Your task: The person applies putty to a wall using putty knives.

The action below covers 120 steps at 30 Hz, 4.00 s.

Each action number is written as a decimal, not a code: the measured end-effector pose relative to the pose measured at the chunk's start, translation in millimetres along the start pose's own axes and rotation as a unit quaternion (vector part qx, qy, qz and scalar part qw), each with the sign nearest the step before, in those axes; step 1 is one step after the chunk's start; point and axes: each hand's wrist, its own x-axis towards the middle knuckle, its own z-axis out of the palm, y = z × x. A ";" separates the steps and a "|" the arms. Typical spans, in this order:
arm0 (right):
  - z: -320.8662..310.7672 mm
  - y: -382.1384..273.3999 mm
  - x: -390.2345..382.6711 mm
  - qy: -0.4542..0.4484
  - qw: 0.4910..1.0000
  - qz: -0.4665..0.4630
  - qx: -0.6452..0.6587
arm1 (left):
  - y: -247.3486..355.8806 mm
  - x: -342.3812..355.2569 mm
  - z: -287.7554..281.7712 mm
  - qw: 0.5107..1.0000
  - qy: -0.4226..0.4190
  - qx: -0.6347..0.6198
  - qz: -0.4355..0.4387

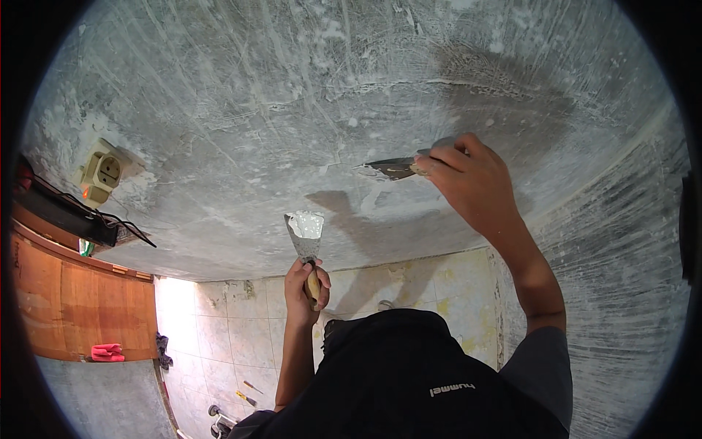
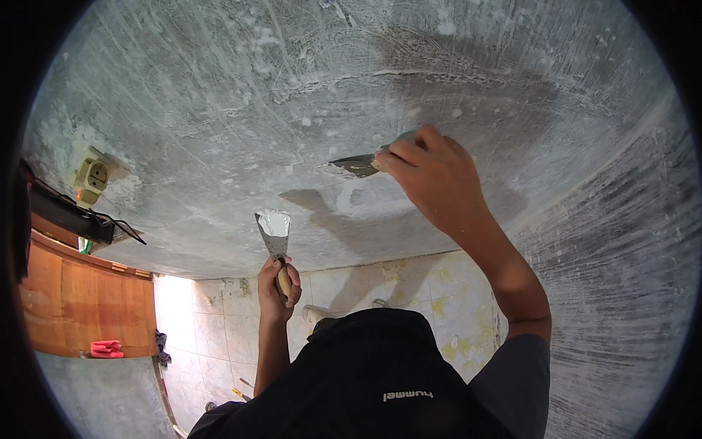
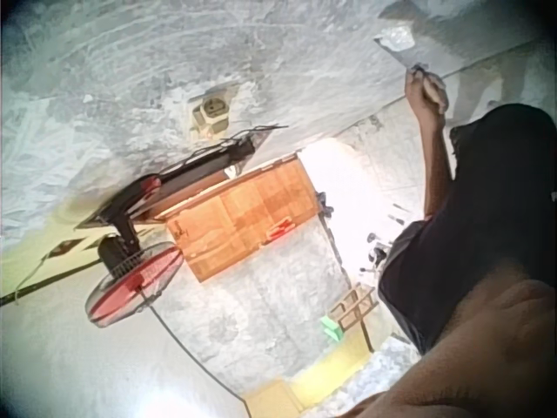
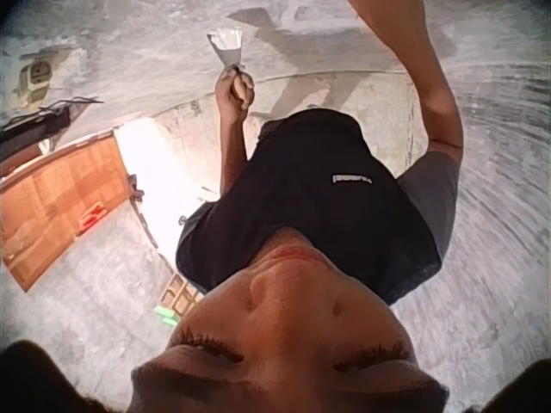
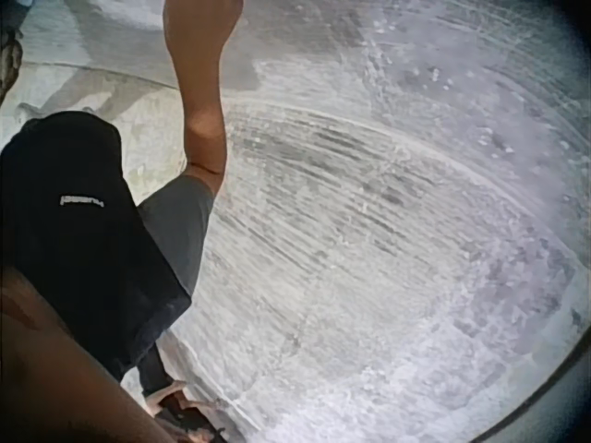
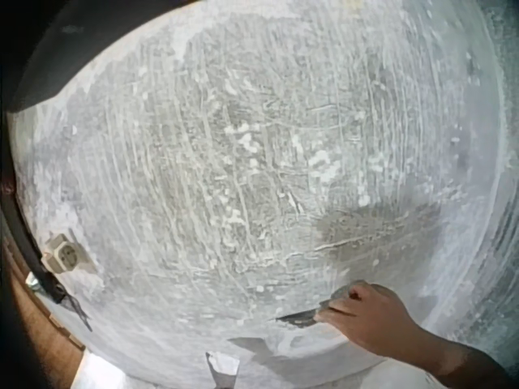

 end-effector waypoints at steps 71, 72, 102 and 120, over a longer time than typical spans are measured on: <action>-4.6 -0.4 -58.7 0.033 0.799 0.323 0.507 | 9.2 -1.7 -4.7 0.998 0.029 -0.045 0.043; 6.5 -1.7 -60.3 0.089 0.741 0.313 0.588 | 11.1 -3.3 -4.0 0.996 0.038 -0.076 0.036; 43.9 18.0 -7.6 0.148 0.798 0.223 0.540 | -1.2 -8.8 -19.7 0.991 0.016 -0.123 0.054; 43.1 15.6 -27.7 0.153 0.831 0.201 0.496 | -5.0 -6.4 -12.0 0.991 0.029 -0.118 0.056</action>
